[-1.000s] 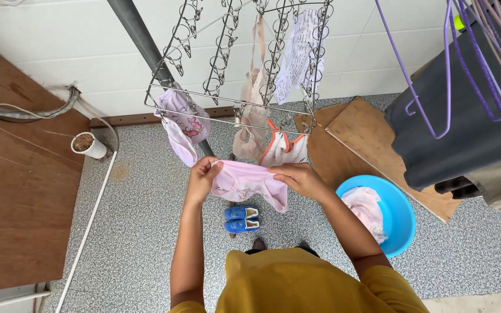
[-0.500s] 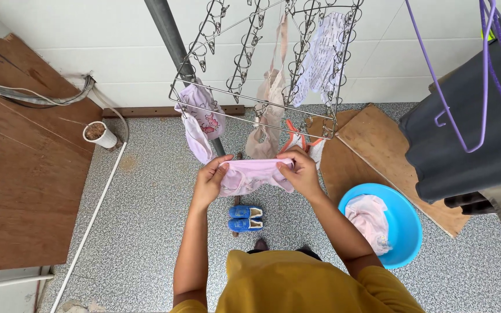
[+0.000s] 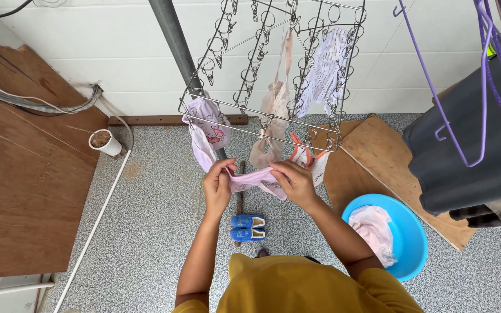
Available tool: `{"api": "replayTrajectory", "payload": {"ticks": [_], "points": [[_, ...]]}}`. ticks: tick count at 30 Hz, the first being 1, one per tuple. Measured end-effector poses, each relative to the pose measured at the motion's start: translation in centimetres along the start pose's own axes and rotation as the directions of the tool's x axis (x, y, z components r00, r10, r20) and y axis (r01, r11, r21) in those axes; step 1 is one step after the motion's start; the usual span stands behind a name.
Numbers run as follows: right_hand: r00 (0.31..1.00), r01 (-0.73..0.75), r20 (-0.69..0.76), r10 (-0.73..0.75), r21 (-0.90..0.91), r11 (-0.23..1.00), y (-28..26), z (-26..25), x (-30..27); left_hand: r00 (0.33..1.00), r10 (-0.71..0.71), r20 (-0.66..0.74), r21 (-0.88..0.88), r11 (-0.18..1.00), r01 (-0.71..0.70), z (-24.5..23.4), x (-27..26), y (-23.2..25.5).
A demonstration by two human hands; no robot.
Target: The person hangs various pieces of laundry, including shorts, shirts, and undergarments, onto a drying rack using hangers and clips.
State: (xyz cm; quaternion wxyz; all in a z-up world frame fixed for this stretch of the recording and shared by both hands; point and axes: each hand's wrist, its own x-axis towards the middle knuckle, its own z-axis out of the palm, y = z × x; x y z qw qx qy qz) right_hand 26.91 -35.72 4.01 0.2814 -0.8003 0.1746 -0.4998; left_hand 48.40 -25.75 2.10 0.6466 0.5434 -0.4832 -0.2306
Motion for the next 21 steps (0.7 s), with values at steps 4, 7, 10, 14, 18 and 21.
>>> {"api": "replayTrajectory", "payload": {"ticks": [4,7,10,14,18,21], "points": [[0.998,0.058,0.032,-0.059,0.02,0.998,-0.8,0.7,1.3,0.99,0.076,0.121,0.455,0.882,-0.123,-0.5,0.7,4.1],[0.984,0.135,0.114,-0.14,0.047,0.99,-1.7,1.3,3.0,0.94,0.178,0.293,0.568,0.758,-0.32,-1.0,0.9,6.9],[0.951,0.218,0.205,-0.232,0.088,0.972,-3.6,2.4,4.7,0.952,0.113,0.284,0.547,0.797,-0.257,-3.1,0.8,8.0],[0.904,0.334,0.222,-0.365,0.165,0.928,-6.5,4.1,8.7,0.966,0.211,0.147,0.434,0.864,-0.255,-6.6,0.5,9.9],[0.865,0.47,0.147,-0.479,0.092,0.878,-10.1,6.3,12.9,0.935,0.353,-0.035,0.433,0.848,-0.304,-8.6,1.0,12.1],[0.824,0.564,0.047,-0.564,-0.154,0.811,-13.0,8.0,16.6,0.916,0.314,-0.248,0.482,0.861,-0.165,-10.2,2.1,13.8]]}}
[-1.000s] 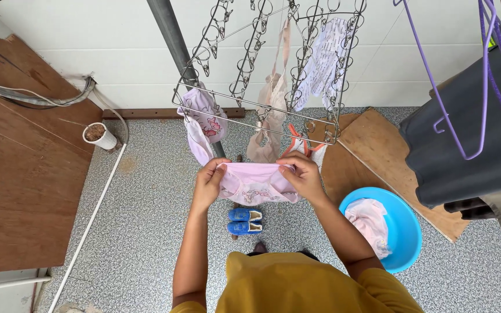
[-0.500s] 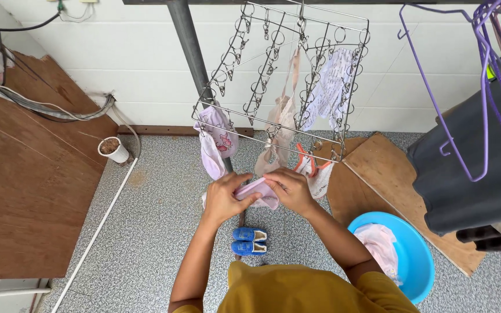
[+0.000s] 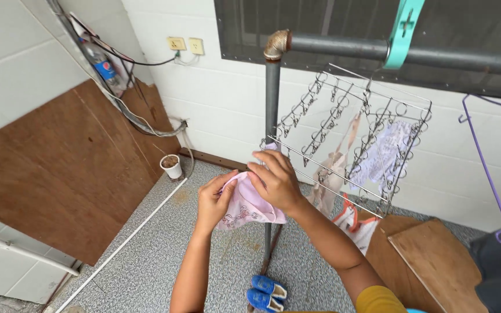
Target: The person hangs various pieces of laundry, including shorts, shirts, and undergarments, onto a drying rack using hangers and clips.
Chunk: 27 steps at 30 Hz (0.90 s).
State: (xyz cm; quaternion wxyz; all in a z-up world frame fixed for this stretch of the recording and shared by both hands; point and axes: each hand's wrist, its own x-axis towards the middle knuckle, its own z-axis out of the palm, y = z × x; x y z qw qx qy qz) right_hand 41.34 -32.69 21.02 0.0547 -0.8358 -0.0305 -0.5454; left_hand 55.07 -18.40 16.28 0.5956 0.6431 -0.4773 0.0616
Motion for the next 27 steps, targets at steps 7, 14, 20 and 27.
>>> {"api": "replayTrajectory", "payload": {"ticks": [7,14,20,27], "points": [[0.961,-0.111,0.154,0.228,-0.542,0.833,2.8,4.1,1.6,0.979,-0.015,-0.206,-0.072,0.997,0.0,-1.7,3.1,-1.1],[0.99,-0.028,0.118,0.079,-0.384,0.923,2.4,-2.0,-6.2,0.991,-0.106,-0.082,-0.184,0.979,0.089,2.9,2.5,-2.4],[0.996,0.003,0.087,0.031,-0.371,0.929,1.8,-10.7,-9.0,1.0,-0.016,0.014,-0.361,0.932,0.02,8.5,3.4,-2.6],[0.965,-0.262,-0.108,0.239,-0.441,0.858,4.3,-16.5,-12.7,0.993,-0.076,0.088,-0.382,0.918,0.104,13.0,4.1,-3.2]]}}
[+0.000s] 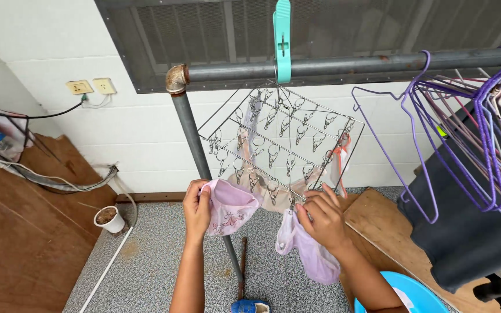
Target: The person hangs various pieces of laundry, including shorts, shirts, and undergarments, onto a drying rack using hangers and clips.
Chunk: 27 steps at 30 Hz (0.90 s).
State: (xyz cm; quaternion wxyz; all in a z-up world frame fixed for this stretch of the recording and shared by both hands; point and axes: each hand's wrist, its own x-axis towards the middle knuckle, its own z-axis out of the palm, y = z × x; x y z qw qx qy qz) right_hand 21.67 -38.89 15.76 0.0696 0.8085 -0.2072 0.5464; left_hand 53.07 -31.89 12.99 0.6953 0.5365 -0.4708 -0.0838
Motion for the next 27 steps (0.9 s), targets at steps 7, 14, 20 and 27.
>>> {"api": "replayTrajectory", "payload": {"ticks": [7,14,20,27], "points": [[0.997,-0.08,-0.023,0.077,-0.158,0.984,4.4,0.4,-0.5,0.992,0.121,0.025,0.111,0.986,-0.123,0.6,1.1,-1.4],[0.981,-0.161,-0.153,0.123,-0.267,0.95,6.7,0.1,-0.6,0.983,-0.042,0.179,-0.013,0.999,0.045,1.1,2.2,-4.1],[0.957,-0.265,-0.197,0.214,-0.285,0.921,5.5,0.3,-0.2,0.953,0.075,0.293,-0.205,0.979,-0.014,1.6,0.3,-3.6],[0.961,-0.032,-0.271,0.061,0.11,0.993,0.2,3.0,-2.2,0.954,0.02,0.3,-0.123,0.992,0.017,2.2,-1.1,-2.7]]}}
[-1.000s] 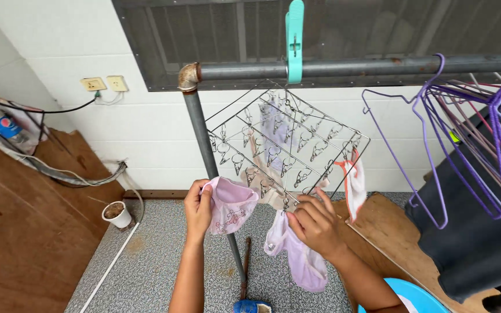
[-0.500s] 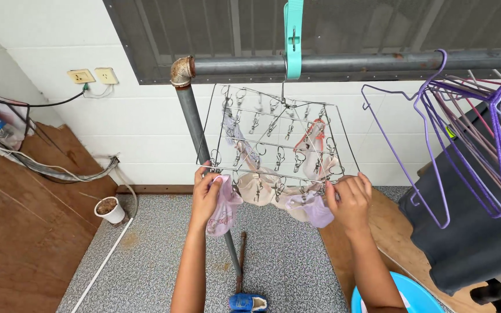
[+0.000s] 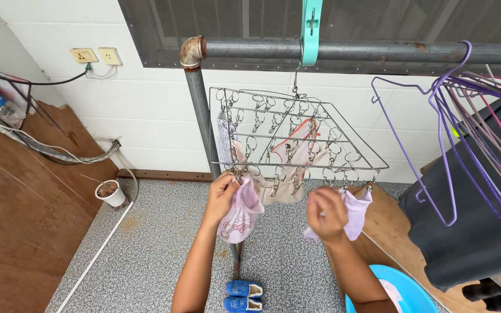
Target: The person hangs various pieces of laundry, including shorts, shirts, and undergarments, onto a drying rack using hangers and clips.
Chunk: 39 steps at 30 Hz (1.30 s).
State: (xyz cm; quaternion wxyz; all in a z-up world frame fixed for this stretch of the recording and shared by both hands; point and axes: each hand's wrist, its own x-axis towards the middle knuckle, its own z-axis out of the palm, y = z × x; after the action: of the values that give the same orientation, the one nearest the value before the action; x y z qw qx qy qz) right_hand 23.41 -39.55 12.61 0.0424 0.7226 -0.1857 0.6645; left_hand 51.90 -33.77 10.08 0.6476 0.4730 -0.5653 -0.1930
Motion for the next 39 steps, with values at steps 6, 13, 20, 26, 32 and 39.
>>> {"api": "replayTrajectory", "payload": {"ticks": [6,13,20,26,32,39], "points": [[0.953,-0.119,0.297,0.056,0.198,0.973,-7.1,6.3,2.2,0.999,0.042,0.007,0.083,0.996,-0.043,2.9,-1.7,-0.1],[0.749,-0.538,0.515,0.417,0.107,0.836,-5.9,7.6,1.7,1.0,0.01,0.025,0.142,0.99,-0.014,4.6,-3.3,0.1],[0.578,-0.793,0.739,0.346,0.41,0.45,0.6,5.2,-3.1,0.978,-0.075,0.193,0.262,0.965,0.022,3.5,-3.4,1.3],[0.569,-0.817,0.718,0.402,0.551,0.171,3.8,4.4,-5.6,0.96,-0.045,0.277,0.202,0.979,-0.013,4.4,-3.4,1.4],[0.687,-0.714,0.527,0.501,0.619,0.327,4.2,5.1,-7.6,0.882,-0.293,0.368,0.149,0.955,0.255,6.7,-4.1,0.2],[0.705,-0.69,0.426,0.567,0.597,0.409,3.2,4.8,-7.5,0.879,-0.184,0.44,0.05,0.982,0.18,7.9,-3.8,-1.1]]}}
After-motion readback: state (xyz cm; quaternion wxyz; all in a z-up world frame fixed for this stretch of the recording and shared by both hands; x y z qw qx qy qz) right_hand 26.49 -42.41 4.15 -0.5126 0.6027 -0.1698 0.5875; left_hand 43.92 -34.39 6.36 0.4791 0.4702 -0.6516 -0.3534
